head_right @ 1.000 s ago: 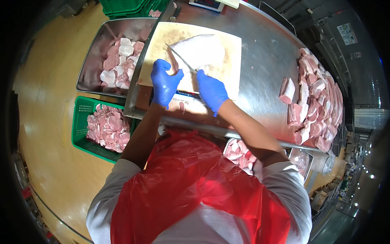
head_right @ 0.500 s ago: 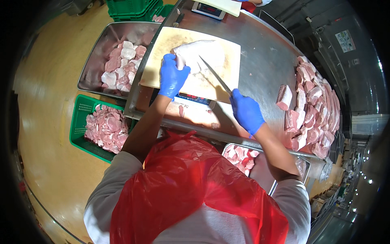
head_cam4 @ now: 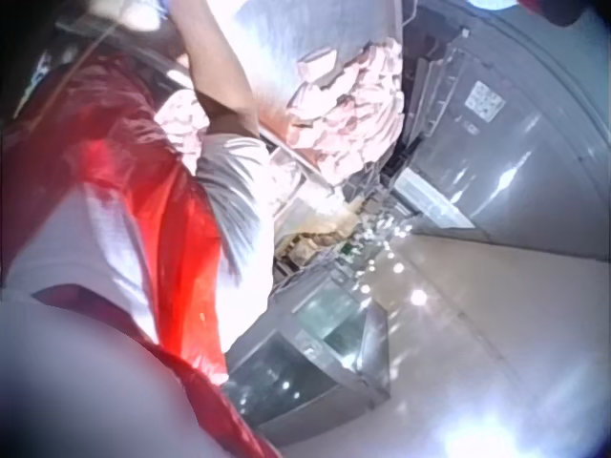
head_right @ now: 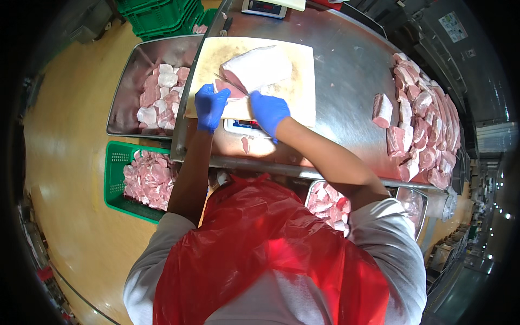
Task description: The person cuts large pieces of raw meat into smaller portions using a knife on a cutting board. The cut pieces are placed into a green basket and a metal tray. The person wears blue gloves and a red apron while working at a stainless steel table.
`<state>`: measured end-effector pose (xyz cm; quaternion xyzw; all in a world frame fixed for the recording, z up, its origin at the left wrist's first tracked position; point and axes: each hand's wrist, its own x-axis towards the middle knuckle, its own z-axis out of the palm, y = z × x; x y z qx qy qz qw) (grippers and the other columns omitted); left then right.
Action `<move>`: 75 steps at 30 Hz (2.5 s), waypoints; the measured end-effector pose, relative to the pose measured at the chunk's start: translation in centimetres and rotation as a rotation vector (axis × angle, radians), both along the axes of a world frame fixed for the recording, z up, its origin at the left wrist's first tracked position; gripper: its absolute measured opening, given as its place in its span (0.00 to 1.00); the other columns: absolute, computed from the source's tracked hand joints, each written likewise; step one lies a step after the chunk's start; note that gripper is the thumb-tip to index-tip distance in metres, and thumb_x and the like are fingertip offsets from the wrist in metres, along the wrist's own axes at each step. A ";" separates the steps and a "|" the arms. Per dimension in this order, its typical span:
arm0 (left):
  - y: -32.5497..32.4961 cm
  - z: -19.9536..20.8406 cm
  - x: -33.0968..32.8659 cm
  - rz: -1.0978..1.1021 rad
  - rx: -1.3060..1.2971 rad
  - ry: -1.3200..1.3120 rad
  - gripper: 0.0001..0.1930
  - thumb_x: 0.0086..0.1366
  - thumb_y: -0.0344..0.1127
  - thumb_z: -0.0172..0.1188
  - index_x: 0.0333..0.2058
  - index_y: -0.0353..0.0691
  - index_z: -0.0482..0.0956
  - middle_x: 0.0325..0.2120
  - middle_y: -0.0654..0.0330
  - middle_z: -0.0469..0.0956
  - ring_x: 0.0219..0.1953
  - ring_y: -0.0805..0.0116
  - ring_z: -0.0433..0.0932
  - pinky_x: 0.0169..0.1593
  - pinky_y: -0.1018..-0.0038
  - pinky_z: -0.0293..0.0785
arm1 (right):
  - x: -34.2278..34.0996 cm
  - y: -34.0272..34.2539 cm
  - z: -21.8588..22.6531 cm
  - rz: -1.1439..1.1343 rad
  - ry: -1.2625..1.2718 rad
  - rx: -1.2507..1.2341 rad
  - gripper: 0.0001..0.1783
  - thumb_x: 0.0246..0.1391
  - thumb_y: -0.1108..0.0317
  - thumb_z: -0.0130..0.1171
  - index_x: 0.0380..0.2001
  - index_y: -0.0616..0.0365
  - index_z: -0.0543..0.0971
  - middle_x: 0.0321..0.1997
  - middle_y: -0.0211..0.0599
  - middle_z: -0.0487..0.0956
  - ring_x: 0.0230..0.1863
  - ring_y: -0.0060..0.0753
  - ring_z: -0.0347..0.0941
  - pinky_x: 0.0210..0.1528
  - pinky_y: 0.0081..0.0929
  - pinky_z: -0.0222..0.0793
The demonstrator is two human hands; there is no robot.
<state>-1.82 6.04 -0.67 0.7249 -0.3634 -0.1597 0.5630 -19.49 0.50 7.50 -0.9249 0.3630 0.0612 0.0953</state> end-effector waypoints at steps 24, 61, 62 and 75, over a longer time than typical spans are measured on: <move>-3.9 2.6 1.1 -0.401 -0.174 -0.041 0.13 0.62 0.30 0.61 0.45 0.36 0.79 0.38 0.50 0.80 0.43 0.63 0.80 0.50 0.70 0.75 | -1.6 3.2 -1.7 -0.331 -0.956 0.023 0.09 0.67 0.71 0.53 0.45 0.64 0.69 0.33 0.62 0.79 0.35 0.68 0.77 0.32 0.51 0.71; 0.5 -0.1 -4.3 -0.057 -0.243 -0.203 0.16 0.50 0.26 0.72 0.36 0.40 0.76 0.30 0.55 0.77 0.34 0.57 0.79 0.41 0.65 0.76 | -2.4 1.8 0.2 -0.109 -0.400 -0.079 0.11 0.61 0.68 0.51 0.43 0.63 0.68 0.34 0.59 0.80 0.34 0.62 0.80 0.35 0.52 0.75; 0.6 -0.1 -4.2 -0.065 -0.355 -0.134 0.16 0.49 0.24 0.71 0.35 0.40 0.75 0.29 0.55 0.77 0.34 0.57 0.80 0.41 0.66 0.76 | -1.3 1.6 0.3 -0.087 -0.391 -0.085 0.11 0.61 0.69 0.51 0.43 0.63 0.68 0.34 0.59 0.81 0.34 0.62 0.80 0.35 0.52 0.76; 2.4 0.6 -1.1 -0.021 -0.239 -0.254 0.06 0.54 0.27 0.64 0.26 0.40 0.74 0.21 0.55 0.74 0.25 0.55 0.76 0.32 0.66 0.72 | -10.7 1.5 0.3 0.005 0.219 -0.005 0.13 0.61 0.70 0.50 0.46 0.63 0.66 0.32 0.55 0.82 0.33 0.58 0.82 0.34 0.51 0.77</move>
